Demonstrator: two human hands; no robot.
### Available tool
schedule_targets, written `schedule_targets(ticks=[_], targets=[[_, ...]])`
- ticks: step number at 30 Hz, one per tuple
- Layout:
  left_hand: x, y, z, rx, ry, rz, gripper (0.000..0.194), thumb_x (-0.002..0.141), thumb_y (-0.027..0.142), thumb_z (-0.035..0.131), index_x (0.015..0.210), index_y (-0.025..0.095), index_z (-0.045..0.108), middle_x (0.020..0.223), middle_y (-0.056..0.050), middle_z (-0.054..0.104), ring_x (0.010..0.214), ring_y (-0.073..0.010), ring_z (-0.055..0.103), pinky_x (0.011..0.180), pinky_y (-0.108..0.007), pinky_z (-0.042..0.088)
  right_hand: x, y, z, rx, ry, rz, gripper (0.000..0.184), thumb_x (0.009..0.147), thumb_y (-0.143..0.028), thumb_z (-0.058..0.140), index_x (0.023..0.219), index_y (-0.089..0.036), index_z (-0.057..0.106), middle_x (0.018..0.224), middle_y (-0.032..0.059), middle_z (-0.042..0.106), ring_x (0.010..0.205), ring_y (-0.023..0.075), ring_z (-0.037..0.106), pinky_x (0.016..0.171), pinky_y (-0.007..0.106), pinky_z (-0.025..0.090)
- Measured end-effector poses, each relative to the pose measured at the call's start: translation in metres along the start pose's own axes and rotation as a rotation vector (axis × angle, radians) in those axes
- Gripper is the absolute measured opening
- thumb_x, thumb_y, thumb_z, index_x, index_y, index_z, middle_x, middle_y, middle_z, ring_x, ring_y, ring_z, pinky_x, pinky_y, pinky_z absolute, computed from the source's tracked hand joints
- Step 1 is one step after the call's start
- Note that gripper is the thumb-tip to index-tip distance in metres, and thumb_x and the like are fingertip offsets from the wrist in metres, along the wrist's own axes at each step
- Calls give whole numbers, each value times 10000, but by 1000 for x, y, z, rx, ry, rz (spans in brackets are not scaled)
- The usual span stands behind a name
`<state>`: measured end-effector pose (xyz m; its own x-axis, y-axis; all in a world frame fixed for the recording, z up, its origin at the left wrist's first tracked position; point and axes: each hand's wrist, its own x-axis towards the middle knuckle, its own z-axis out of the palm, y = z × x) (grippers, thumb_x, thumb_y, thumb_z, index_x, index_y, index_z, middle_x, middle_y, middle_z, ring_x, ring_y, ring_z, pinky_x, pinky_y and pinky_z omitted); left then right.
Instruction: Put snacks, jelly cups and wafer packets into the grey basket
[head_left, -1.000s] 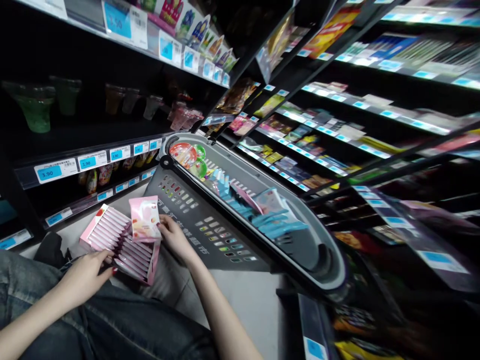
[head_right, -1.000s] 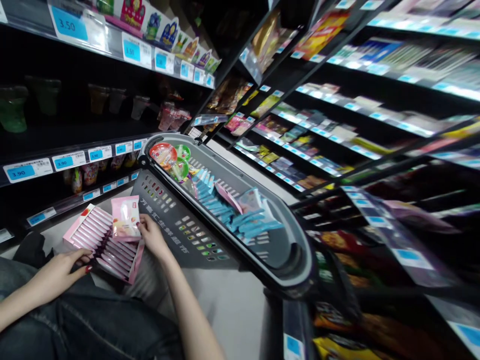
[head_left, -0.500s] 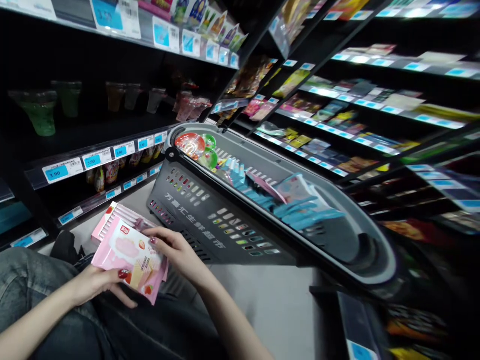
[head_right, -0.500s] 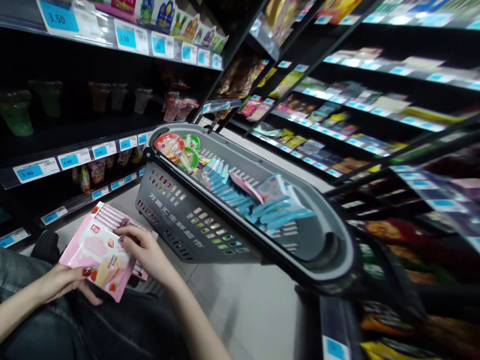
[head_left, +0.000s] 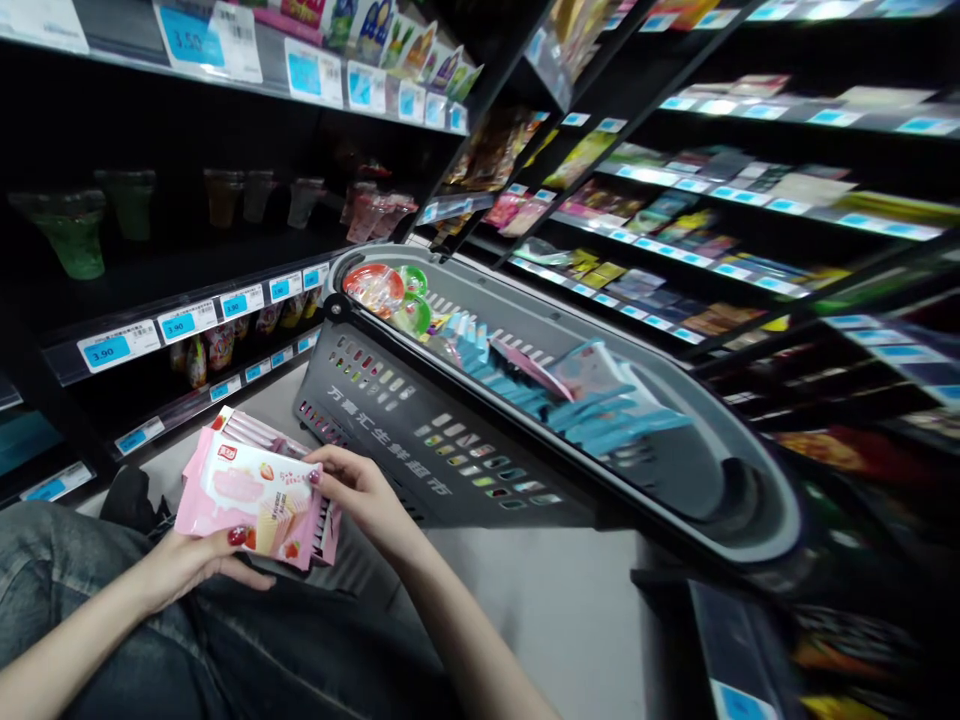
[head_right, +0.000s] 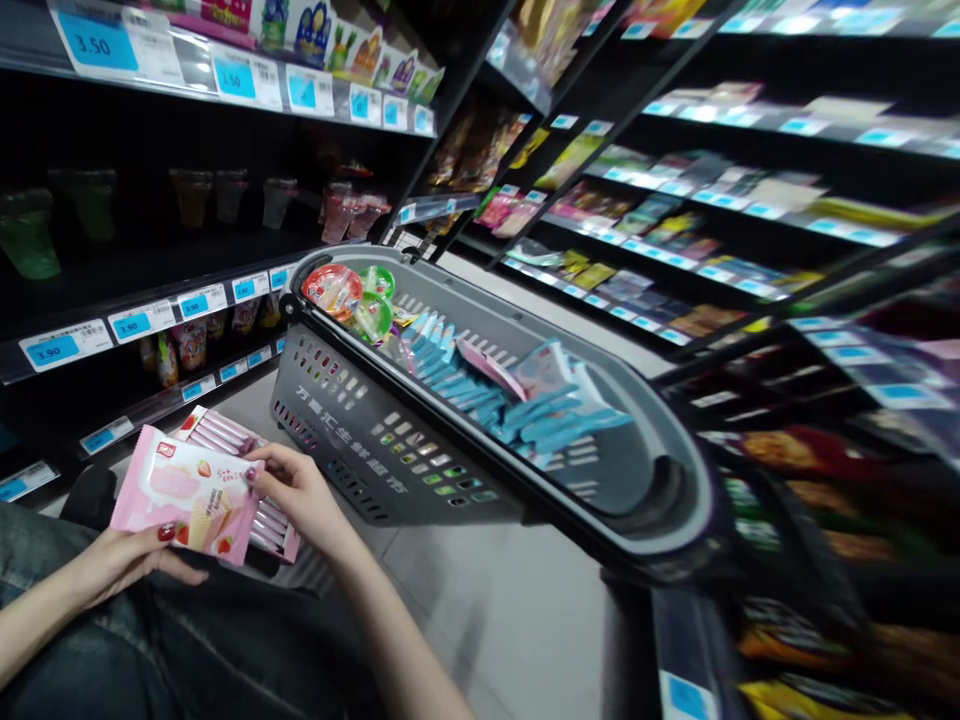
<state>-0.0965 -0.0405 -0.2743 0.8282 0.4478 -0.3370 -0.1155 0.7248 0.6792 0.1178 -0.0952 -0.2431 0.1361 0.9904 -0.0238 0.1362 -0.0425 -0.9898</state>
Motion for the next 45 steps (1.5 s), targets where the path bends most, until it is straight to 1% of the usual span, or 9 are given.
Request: schedule_targets(ticks=[2, 5, 8, 15, 22, 27, 33, 41, 45], targets=[[1, 1, -2, -31, -16, 7, 391, 713, 291, 672, 1048, 90, 641, 958, -122, 706, 807, -310, 680, 871, -519, 473, 5, 11, -5, -81, 43, -33, 359, 868, -457, 419, 929, -154, 602, 766, 37, 612, 652, 126, 559, 604, 239, 459], [4, 7, -5, -159, 23, 103, 300, 732, 210, 596, 1003, 97, 658, 956, -108, 708, 986, -332, 618, 934, -558, 424, 20, 39, -20, -573, 126, 64, 425, 947, -303, 166, 1051, -129, 539, 880, 80, 632, 727, 133, 596, 687, 260, 476], [7, 15, -6, -258, 140, 229, 357, 721, 144, 530, 1066, 129, 624, 996, -91, 696, 1080, -335, 559, 941, -601, 403, 36, 76, -33, -1036, 105, 204, 249, 883, -176, 368, 1007, -118, 575, 968, 111, 628, 902, 181, 585, 814, 288, 439], [10, 25, -4, -243, 416, 310, 424, 679, 61, 541, 1087, 160, 595, 929, -43, 701, 1000, -304, 605, 893, -579, 466, 48, 127, -21, -1305, -9, 234, 239, 843, -130, 455, 1042, -90, 580, 1095, 194, 569, 1048, 259, 507, 863, 314, 400], [9, 16, -9, -144, 374, 326, 294, 701, 96, 592, 989, 113, 648, 860, -50, 718, 947, -281, 625, 894, -515, 496, 45, 139, -14, -1438, -28, 237, 298, 872, -59, 326, 1052, -89, 561, 1011, 176, 612, 984, 239, 537, 850, 327, 387], [12, 16, -11, -104, 441, 333, 231, 666, 141, 665, 894, 102, 669, 804, -53, 718, 882, -287, 647, 806, -492, 550, 50, 134, -23, -1462, 11, 233, 222, 888, -186, 404, 1033, -100, 548, 1055, 160, 596, 1029, 238, 526, 870, 312, 380], [15, 21, -9, -86, 503, 366, 368, 671, 143, 668, 1036, 125, 627, 885, -64, 718, 841, -263, 658, 727, -450, 583, 53, 131, -21, -1490, 13, 249, 216, 914, -186, 336, 1014, -108, 511, 1035, 167, 582, 875, 202, 618, 728, 268, 438], [14, 21, -7, -67, 485, 351, 481, 698, 108, 631, 1168, 170, 548, 881, -47, 722, 853, -251, 661, 703, -424, 590, 49, 142, -8, -1483, 41, 211, 270, 932, -201, 286, 971, -84, 526, 844, 170, 639, 800, 250, 638, 808, 394, 402], [14, 21, -7, -52, 492, 328, 459, 705, 104, 621, 1156, 153, 554, 864, -56, 723, 871, -253, 657, 715, -427, 588, 48, 136, -8, -1412, 109, 173, 239, 918, -231, 348, 995, -103, 535, 954, 171, 625, 894, 255, 604, 846, 384, 369]])
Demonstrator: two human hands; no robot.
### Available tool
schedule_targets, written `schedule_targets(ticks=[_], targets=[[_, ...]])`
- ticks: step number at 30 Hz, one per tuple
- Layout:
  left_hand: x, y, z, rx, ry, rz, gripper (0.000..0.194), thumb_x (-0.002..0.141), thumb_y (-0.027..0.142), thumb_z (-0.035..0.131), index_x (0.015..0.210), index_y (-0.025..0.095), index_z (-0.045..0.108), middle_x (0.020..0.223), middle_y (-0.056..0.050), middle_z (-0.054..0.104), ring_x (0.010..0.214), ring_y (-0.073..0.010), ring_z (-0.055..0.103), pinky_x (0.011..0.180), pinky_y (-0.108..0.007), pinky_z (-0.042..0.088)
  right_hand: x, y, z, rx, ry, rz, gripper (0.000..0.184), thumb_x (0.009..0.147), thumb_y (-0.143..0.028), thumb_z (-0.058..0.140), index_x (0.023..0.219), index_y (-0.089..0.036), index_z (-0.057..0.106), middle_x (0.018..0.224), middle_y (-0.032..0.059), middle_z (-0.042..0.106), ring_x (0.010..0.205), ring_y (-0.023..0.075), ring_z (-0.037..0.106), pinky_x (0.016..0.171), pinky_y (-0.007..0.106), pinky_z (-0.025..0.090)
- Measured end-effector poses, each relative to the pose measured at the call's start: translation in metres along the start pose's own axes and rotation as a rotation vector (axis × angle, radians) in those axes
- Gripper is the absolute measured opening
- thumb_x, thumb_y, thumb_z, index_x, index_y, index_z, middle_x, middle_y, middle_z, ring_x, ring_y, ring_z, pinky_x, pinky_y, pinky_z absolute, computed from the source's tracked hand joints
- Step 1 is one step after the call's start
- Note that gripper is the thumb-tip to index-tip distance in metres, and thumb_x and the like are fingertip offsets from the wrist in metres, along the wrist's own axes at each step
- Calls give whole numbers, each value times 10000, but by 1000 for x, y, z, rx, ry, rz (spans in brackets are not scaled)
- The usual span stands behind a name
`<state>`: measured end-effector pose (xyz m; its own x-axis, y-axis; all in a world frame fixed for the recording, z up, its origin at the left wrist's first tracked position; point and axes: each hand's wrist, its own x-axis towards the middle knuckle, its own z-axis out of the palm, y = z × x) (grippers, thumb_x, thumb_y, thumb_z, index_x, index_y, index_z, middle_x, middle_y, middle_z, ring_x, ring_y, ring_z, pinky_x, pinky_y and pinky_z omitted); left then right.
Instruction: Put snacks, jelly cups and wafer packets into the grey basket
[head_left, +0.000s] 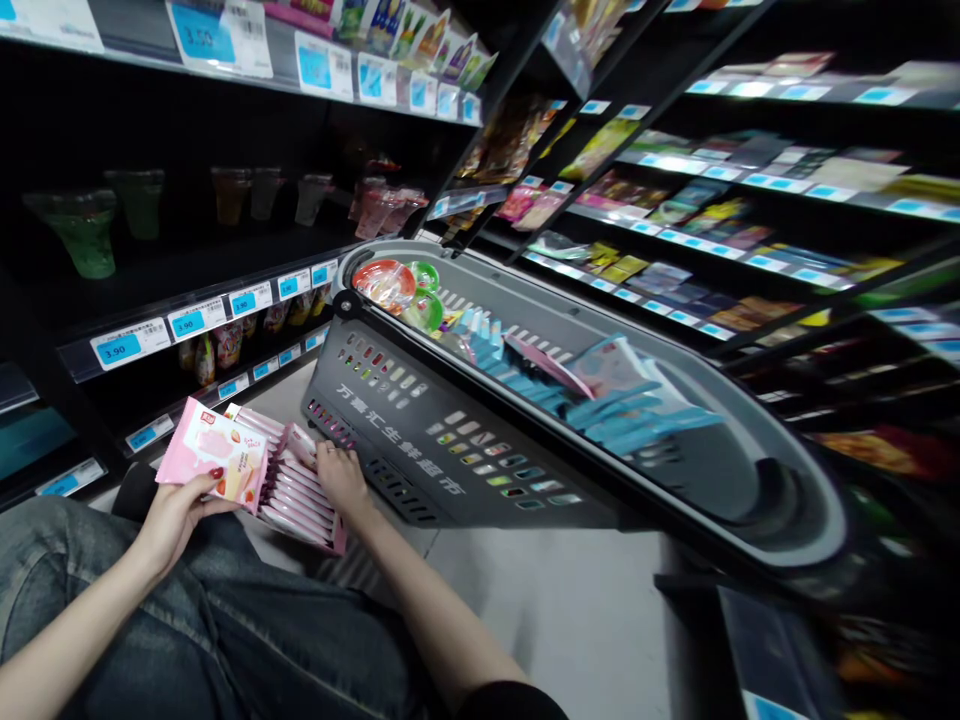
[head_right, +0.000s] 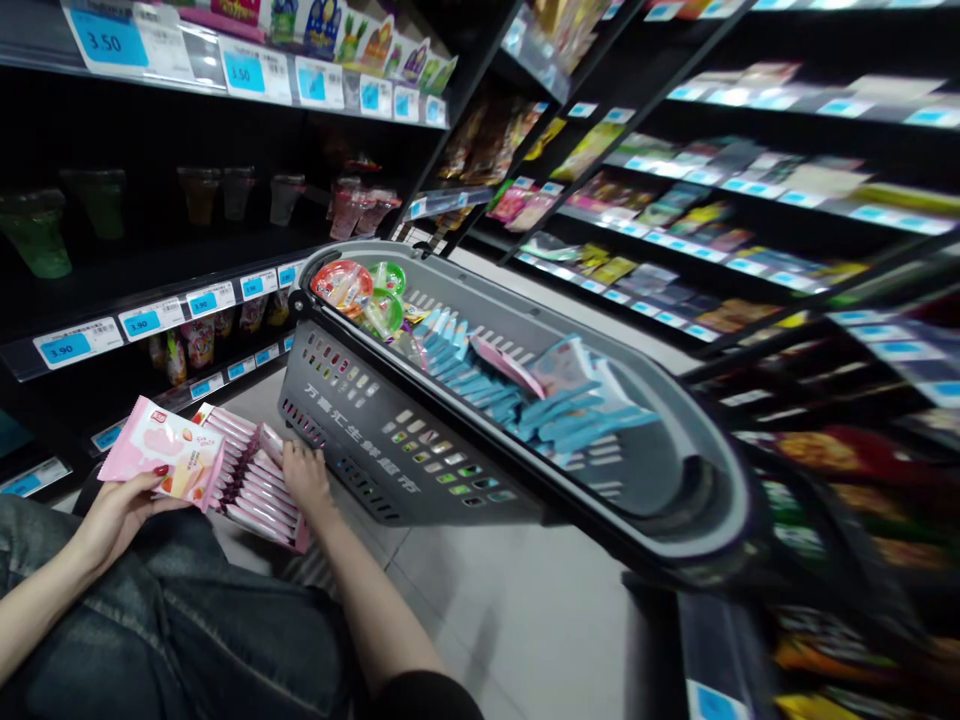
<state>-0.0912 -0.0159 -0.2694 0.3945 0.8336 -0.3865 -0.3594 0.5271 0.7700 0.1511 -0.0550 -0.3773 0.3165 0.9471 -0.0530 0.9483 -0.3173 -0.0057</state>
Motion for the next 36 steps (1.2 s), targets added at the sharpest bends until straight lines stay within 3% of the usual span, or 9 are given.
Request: schedule_targets(ticks=[5, 11, 15, 18, 20, 22, 26, 32, 36], targets=[[1, -1, 0, 7, 20, 8, 458, 686, 114, 644, 1136, 147, 566, 858, -56, 720, 834, -248, 661, 711, -425, 588, 4, 6, -26, 156, 123, 68, 264, 865, -233, 447, 1084, -112, 529, 1050, 171, 598, 983, 278, 549, 869, 371, 344], [6, -1, -1, 19, 53, 25, 383, 685, 102, 640, 1063, 133, 593, 896, -67, 709, 905, -271, 641, 753, -472, 566, 2, 15, -75, 441, 279, 207, 381, 903, -185, 182, 1117, -74, 476, 1040, 166, 609, 923, 221, 581, 769, 316, 428], [3, -5, -1, 8, -64, -152, 227, 727, 103, 594, 952, 82, 615, 869, -120, 711, 851, -297, 653, 725, -521, 554, -25, -5, -100, 812, 201, 30, 312, 875, -254, 276, 963, -147, 555, 901, 58, 645, 796, 163, 592, 668, 244, 453], [-3, -10, -2, -144, -245, -301, 296, 781, 196, 566, 1063, 105, 571, 974, -141, 699, 907, -316, 647, 780, -557, 518, -41, -24, -113, 1086, 121, -81, 254, 849, -282, 356, 933, -167, 566, 877, 36, 630, 781, 162, 568, 673, 256, 435], [-6, -15, -3, -246, -328, -341, 404, 787, 307, 579, 1146, 129, 527, 1016, -140, 692, 973, -320, 627, 839, -550, 491, -46, -33, -118, 1098, 127, -96, 227, 851, -270, 364, 918, -182, 562, 872, 28, 621, 790, 162, 556, 711, 275, 422], [-7, -21, -5, -282, -327, -319, 555, 730, 374, 648, 1209, 147, 483, 988, -128, 705, 994, -319, 620, 864, -527, 484, -49, -40, -120, 1048, 170, -101, 205, 854, -244, 360, 894, -190, 554, 866, 30, 604, 810, 168, 545, 752, 296, 408], [-9, -27, -4, -225, -216, -192, 793, 604, 215, 768, 1303, 189, 392, 894, -81, 734, 903, -279, 662, 825, -440, 529, -56, -58, -116, 900, 255, -60, 186, 849, -185, 346, 877, -178, 530, 891, 66, 547, 867, 191, 521, 779, 324, 397], [-11, -21, 4, -161, -98, -171, 653, 632, 7, 652, 1241, 181, 493, 872, -59, 742, 823, -210, 684, 751, -296, 565, -67, -79, -114, 769, 271, -95, 150, 853, -177, 382, 860, -190, 531, 873, 62, 555, 829, 197, 530, 747, 325, 406], [-9, -21, 2, -187, -129, -167, 671, 583, -9, 644, 1217, 175, 523, 883, -64, 742, 882, -242, 672, 812, -340, 548, -62, -70, -115, 858, 273, -109, 133, 845, -211, 440, 869, -193, 570, 899, 59, 585, 873, 198, 539, 776, 320, 407]])
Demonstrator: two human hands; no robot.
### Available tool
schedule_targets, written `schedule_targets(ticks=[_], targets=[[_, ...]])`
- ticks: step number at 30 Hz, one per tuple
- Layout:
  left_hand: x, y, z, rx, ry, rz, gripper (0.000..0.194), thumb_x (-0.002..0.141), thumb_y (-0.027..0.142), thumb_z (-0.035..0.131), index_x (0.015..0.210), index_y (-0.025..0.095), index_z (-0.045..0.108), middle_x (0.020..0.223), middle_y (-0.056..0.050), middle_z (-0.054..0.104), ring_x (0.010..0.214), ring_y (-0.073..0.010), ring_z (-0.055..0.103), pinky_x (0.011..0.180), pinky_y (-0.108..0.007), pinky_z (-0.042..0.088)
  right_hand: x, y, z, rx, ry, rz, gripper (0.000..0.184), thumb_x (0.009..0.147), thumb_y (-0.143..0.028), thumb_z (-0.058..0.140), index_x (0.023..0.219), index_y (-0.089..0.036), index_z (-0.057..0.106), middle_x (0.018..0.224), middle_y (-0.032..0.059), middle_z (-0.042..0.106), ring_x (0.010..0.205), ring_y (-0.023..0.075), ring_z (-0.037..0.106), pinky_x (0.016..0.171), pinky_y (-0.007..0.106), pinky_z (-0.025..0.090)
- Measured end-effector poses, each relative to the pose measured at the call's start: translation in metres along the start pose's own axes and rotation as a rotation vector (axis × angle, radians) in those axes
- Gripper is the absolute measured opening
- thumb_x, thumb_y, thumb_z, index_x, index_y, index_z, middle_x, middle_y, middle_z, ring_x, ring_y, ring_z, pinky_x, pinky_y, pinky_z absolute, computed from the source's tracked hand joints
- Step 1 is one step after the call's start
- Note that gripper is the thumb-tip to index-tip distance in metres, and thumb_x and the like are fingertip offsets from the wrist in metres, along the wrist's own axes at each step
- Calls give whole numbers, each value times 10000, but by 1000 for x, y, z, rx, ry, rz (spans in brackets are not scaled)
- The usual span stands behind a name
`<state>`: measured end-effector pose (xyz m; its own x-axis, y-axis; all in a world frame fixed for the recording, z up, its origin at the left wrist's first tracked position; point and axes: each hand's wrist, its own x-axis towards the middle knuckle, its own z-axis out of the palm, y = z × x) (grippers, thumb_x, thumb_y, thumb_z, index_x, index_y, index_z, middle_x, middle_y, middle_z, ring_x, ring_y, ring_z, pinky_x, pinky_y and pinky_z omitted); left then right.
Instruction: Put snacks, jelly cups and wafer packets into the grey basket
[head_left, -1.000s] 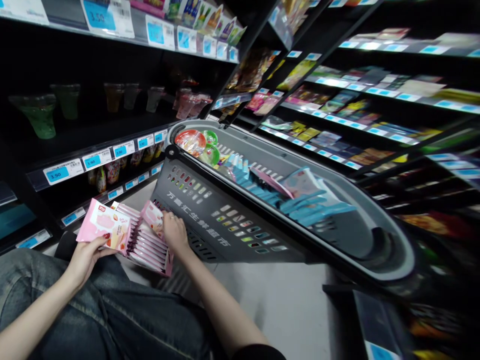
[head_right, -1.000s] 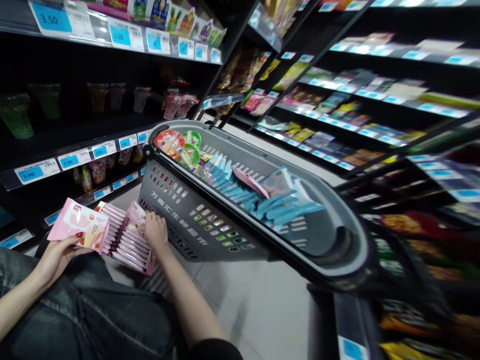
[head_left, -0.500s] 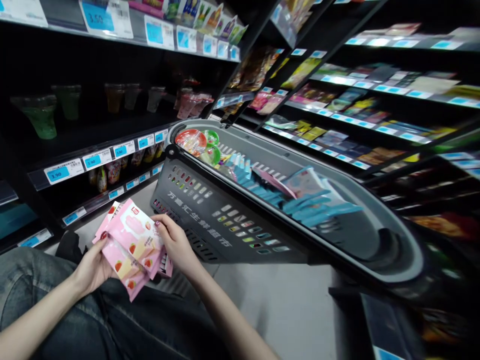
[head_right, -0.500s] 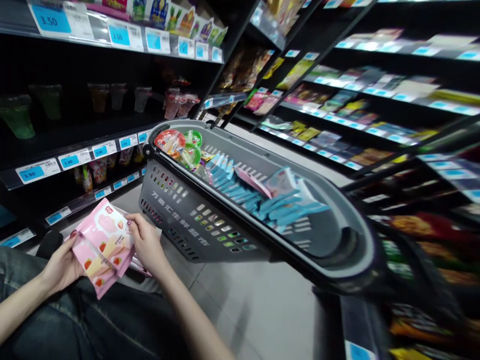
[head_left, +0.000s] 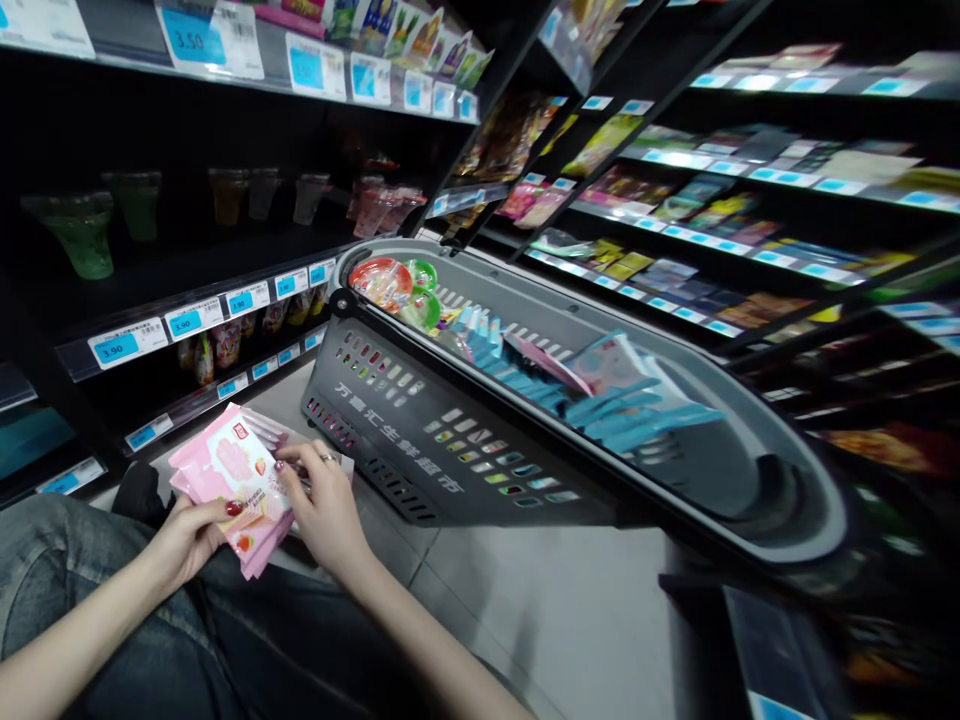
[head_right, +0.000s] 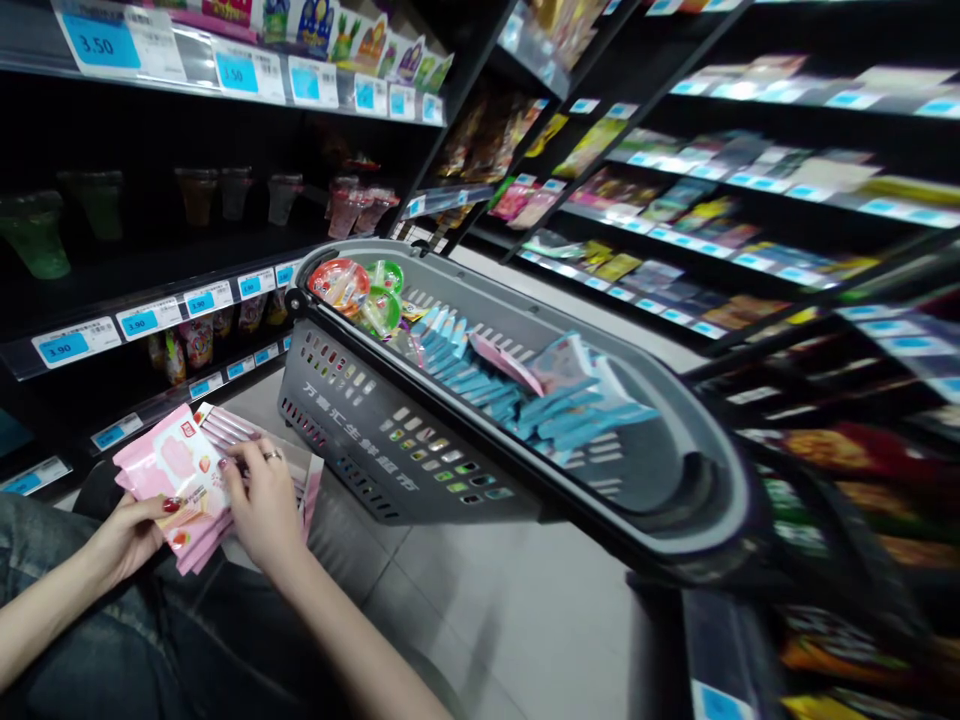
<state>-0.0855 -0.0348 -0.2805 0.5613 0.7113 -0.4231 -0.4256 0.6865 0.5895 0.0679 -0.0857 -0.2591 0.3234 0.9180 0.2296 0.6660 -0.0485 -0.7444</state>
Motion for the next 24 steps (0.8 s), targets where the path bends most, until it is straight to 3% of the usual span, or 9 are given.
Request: schedule_targets(ticks=[5, 15, 24], targets=[[-2, 0, -1, 2, -18, -20, 698, 561, -11, 650, 1219, 184, 521, 915, -66, 737, 913, -270, 662, 878, -410, 513, 5, 7, -6, 158, -117, -55, 191, 873, -211, 414, 905, -194, 601, 859, 35, 628, 824, 166, 567, 754, 284, 412], [-10, -4, 10, 60, -142, -88, 741, 572, 0, 710, 1254, 185, 488, 1013, -104, 709, 1003, -293, 622, 947, -436, 449, 7, 9, -10, 244, -70, -120, 204, 867, -226, 458, 892, -196, 658, 838, 41, 621, 804, 158, 563, 741, 268, 418], [-7, -8, 1, 2, -167, -93, 693, 596, 45, 697, 1243, 193, 495, 1012, -115, 707, 1026, -307, 608, 937, -472, 448, 8, 12, -11, 246, -56, -135, 201, 847, -205, 476, 893, -199, 671, 857, 50, 632, 811, 158, 579, 739, 275, 436]])
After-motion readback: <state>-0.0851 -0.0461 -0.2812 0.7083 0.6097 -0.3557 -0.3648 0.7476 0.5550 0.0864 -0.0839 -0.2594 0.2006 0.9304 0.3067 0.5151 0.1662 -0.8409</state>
